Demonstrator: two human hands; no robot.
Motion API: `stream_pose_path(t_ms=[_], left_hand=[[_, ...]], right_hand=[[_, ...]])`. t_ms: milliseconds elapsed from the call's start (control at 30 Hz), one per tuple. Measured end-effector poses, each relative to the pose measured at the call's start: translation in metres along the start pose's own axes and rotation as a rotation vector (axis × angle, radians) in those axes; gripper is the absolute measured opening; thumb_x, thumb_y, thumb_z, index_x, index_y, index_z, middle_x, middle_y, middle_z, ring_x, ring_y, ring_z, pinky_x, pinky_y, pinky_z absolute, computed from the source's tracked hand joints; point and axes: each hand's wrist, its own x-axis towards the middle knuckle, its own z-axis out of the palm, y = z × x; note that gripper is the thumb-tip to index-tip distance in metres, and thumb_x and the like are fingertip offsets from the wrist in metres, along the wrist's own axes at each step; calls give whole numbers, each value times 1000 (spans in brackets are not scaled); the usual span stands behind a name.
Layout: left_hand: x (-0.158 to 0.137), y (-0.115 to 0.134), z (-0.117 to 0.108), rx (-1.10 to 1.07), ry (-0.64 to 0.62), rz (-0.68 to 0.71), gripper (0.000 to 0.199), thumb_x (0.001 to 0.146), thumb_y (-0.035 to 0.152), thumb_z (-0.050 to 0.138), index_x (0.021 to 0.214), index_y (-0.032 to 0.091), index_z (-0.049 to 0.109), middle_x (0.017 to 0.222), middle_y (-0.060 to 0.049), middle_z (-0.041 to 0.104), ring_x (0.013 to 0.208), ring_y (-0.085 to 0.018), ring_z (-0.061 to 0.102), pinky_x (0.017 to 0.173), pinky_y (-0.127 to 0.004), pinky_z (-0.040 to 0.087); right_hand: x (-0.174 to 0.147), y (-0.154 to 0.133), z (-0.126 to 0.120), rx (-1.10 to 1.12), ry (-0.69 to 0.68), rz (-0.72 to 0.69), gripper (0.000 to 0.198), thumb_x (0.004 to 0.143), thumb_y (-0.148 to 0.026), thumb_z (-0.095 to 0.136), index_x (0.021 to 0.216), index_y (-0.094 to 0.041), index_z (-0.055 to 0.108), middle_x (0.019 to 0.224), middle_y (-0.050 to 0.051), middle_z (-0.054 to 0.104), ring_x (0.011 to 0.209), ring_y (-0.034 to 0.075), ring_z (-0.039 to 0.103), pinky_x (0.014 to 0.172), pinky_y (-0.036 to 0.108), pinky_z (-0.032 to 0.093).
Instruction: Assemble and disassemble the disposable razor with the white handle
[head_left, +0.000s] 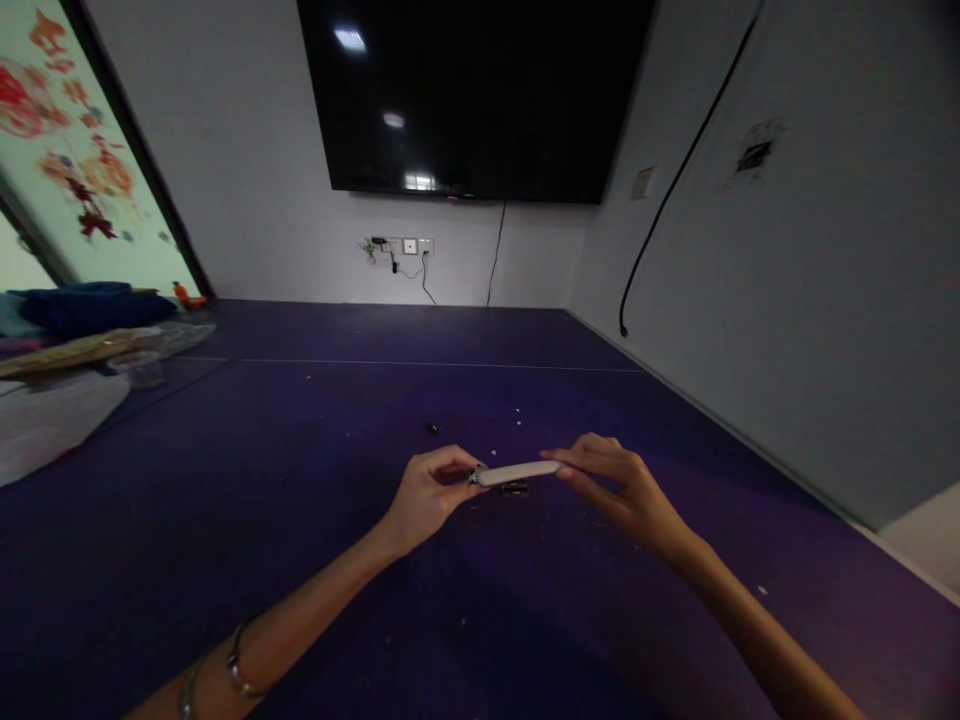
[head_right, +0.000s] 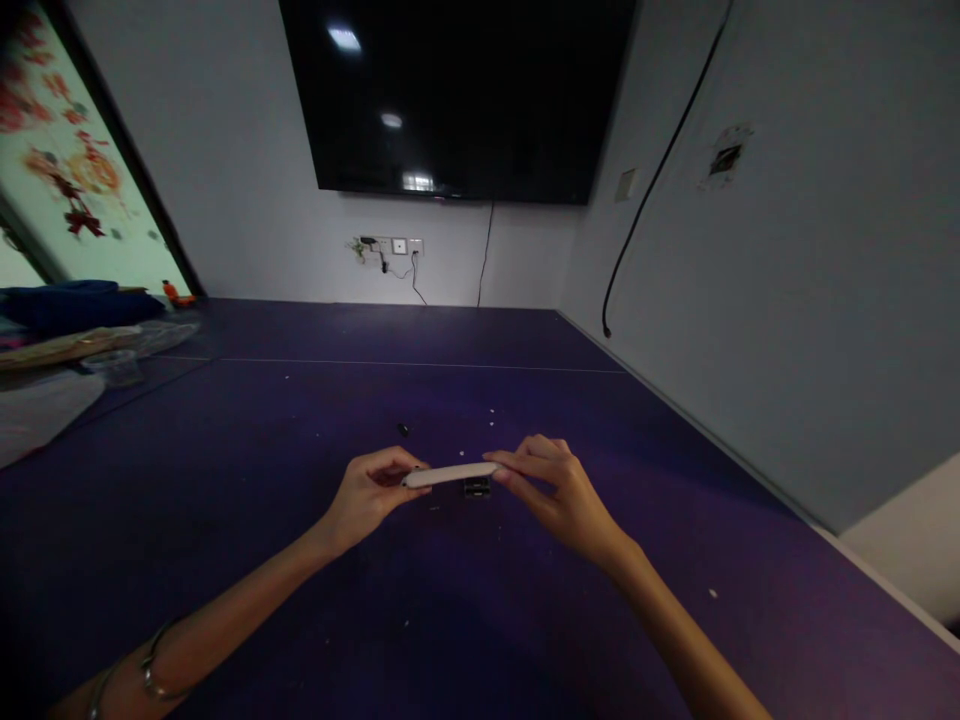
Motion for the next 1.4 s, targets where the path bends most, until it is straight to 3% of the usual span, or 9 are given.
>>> stream_pose_path(t_ms=[200,700,967,1233,1400], left_hand=[[-1,2,2,-11,-12,-19,10,63,16,72,69,14,65,76,-4,71,74,-16,65,74,-29,51],[-2,5,2,-50,2,-21,12,62,17,73,71,15,66,74,-2,70,71,-15,65,72,-27,51],[1,7,0,3,18,-39,10,63,15,72,70,14,65,74,-3,70,71,-15,64,69,-27,50],[1,0,2,-55,13,-39,13,59,15,74,69,15,65,68,1,67,65,-12,62,65,-24,48],[0,5,3,-43,4,-72,12,60,15,74,68,15,65,70,-1,69,66,-12,62,66,-25,48]], right_hand=[[0,5,1,21,40,33,30,88,-37,48,105,-23,68,78,4,65,73,16,57,69,31,41],[-2,7,1,102,-32,-14,28,86,-35,51,109,-26,66,82,4,65,75,16,57,70,31,40],[-2,29,3,154,21,40,28,85,-34,53,107,-24,67,85,5,66,77,17,58,70,31,43],[-1,10,2,149,3,-10,27,86,-33,53,109,-25,66,85,5,65,79,17,58,70,31,43],[0,15,3,110,21,0,27,86,-33,52,108,-25,66,85,6,65,78,17,58,70,31,43]])
